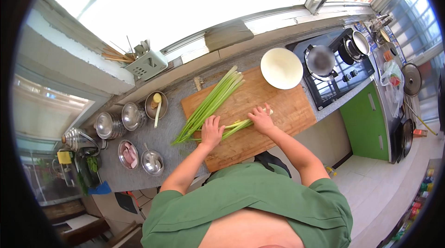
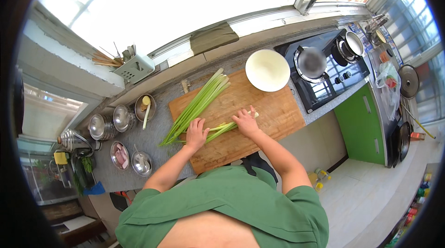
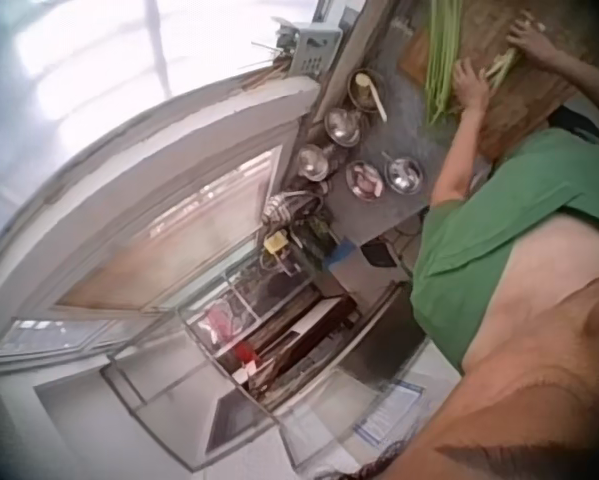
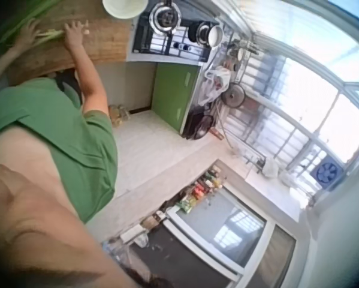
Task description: The person carries a wooden cutting board to the kitchen counter and places it down. They retrieve a white bowl from a cabinet and place it on the counter. The person then uses a knife to chop green onions on the cutting board, cutting them into small pieces.
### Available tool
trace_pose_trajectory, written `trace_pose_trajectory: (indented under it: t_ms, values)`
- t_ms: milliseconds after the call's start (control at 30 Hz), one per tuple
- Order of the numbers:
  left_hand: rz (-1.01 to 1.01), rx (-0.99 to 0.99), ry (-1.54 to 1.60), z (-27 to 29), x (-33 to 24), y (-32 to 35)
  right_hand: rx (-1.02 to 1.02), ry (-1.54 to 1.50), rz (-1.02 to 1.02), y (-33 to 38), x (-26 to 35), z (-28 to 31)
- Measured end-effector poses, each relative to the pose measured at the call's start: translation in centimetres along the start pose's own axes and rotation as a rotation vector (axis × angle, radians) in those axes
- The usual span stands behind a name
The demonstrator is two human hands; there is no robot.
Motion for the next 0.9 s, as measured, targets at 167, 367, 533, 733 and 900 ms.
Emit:
trace_pose_trajectory:
  t_ms: [167, 367, 533, 733, 900]
  values:
    - [0.028, 0.076, -0.023, 0.8, 1.6, 2.0, 0.047, 0.015, 0.009, 0.7, -2.4, 0.0]
    - [-0.057, -0.032, -0.076, 2.4, -0.4, 4.1, 0.067, 0.060, 0.008, -0.2, -3.4, 1.2]
    - [-0.001, -0.113, -0.011, 2.5, -1.1, -1.3, 0.064, 0.046, 0.066, -1.8, -1.9, -0.1]
    - [0.084, -0.166, -0.129, -1.6, 1.9, -6.4, 0.072, 0.074, -0.062, -0.9, -1.9, 2.3]
    - [-0.032, -0.195, -0.163, -2.4, 2.7, -9.1, 0.035, -0.040, -0.157, 1.2, -2.7, 2.7]
Point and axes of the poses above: each hand's wrist, its own y-axis away from the middle knuckle, its own z-axis out of the back of the hand, x = y × z, the point moved 6 cm from there along -y, towards the middle knuckle, and after that the axes turned 4 degrees about -x, right-handed, at the moved point
